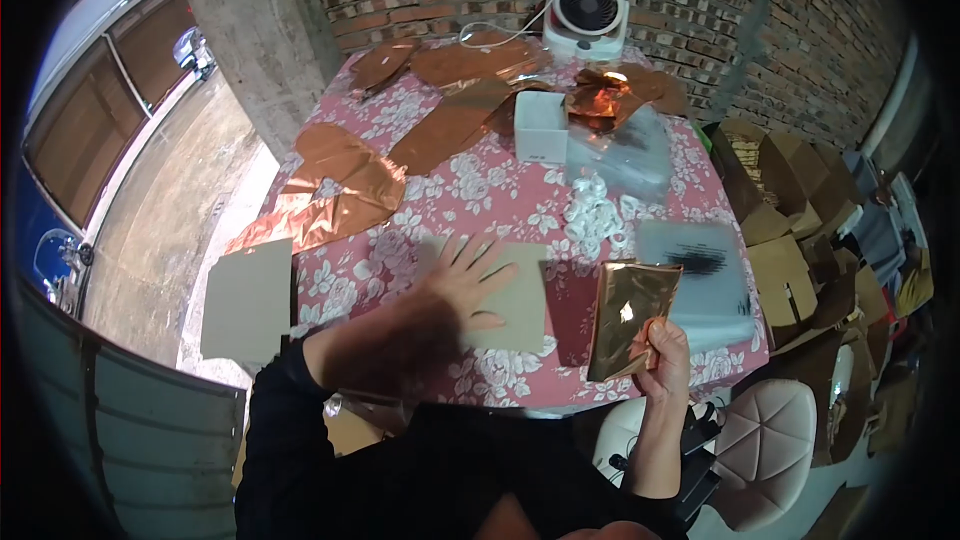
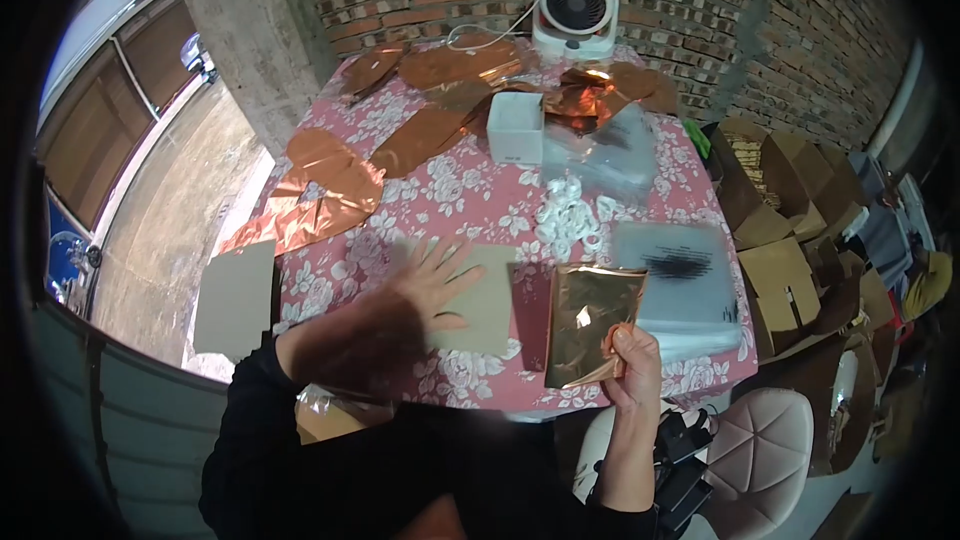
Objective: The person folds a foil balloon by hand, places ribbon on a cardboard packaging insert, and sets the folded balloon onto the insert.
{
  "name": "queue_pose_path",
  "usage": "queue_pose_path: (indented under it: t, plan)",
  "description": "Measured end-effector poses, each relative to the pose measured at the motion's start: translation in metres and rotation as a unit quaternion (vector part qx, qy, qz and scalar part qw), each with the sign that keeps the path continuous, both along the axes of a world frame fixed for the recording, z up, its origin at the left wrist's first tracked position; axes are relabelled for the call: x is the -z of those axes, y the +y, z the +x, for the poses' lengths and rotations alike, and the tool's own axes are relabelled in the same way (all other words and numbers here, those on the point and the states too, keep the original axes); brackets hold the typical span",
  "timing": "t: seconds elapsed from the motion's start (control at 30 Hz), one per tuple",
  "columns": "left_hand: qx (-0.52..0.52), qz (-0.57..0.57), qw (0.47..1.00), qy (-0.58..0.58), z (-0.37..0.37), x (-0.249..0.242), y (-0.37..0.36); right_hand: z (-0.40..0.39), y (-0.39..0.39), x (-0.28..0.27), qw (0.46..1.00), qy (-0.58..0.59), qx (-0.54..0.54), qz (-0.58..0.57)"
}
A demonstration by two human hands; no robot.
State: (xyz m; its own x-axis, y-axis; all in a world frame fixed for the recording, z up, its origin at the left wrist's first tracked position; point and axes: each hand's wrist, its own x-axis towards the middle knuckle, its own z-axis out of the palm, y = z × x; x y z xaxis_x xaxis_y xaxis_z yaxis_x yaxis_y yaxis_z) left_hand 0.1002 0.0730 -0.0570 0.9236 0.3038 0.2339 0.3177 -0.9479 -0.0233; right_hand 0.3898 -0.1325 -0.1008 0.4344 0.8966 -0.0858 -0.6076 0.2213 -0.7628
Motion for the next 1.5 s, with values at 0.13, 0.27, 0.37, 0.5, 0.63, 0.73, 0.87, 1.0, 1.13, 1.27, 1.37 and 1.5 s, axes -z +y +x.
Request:
queue_pose_path:
  t: [0.13, 0.27, 0.37, 0.5, 0.63, 0.73, 0.87, 1.0, 1.13, 1.27, 1.37, 1.5]
  plan:
    - [0.018, -0.039, 0.999, 0.017, 0.0, -0.01, -0.004, -0.003, -0.003, -0.008, 0.999, -0.025, -0.029, 0.003]
    - [0.002, -0.056, 0.998, 0.02, 0.008, -0.01, -0.009, -0.006, -0.004, -0.006, 0.997, -0.053, -0.05, -0.012]
    - [-0.027, -0.074, 0.997, 0.008, 0.014, 0.0, 0.0, -0.008, -0.005, -0.015, 0.996, -0.059, -0.053, -0.028]
    - [-0.055, -0.101, 0.988, -0.104, 0.01, 0.039, 0.045, -0.005, -0.004, -0.012, 0.996, -0.047, -0.076, 0.001]
    - [0.022, -0.054, 0.983, -0.173, 0.012, 0.045, 0.075, -0.003, -0.006, -0.01, 0.996, -0.037, -0.084, 0.011]
    - [0.009, -0.182, 0.976, -0.118, 0.016, 0.035, 0.089, -0.001, -0.007, -0.003, 0.996, -0.041, -0.081, 0.006]
    - [0.032, -0.19, 0.979, -0.06, 0.018, 0.014, 0.091, -0.015, -0.002, -0.024, 0.996, -0.07, -0.047, -0.012]
    - [0.016, -0.456, 0.884, -0.096, 0.014, -0.022, 0.084, -0.015, -0.003, -0.023, 0.997, -0.065, -0.038, -0.02]
    - [-0.043, -0.596, 0.8, -0.059, 0.023, -0.038, 0.069, -0.016, -0.004, -0.027, 0.998, -0.058, -0.036, -0.014]
    - [-0.05, -0.494, 0.868, 0.005, 0.031, -0.038, 0.065, -0.011, -0.007, -0.025, 0.997, -0.047, -0.067, -0.006]
    - [-0.071, -0.534, 0.843, 0.007, 0.035, -0.031, 0.072, -0.01, -0.006, -0.016, 0.997, -0.034, -0.073, 0.0]
    - [0.088, -0.191, 0.977, -0.037, 0.037, -0.017, 0.086, -0.004, -0.009, -0.009, 0.994, -0.036, -0.104, 0.024]
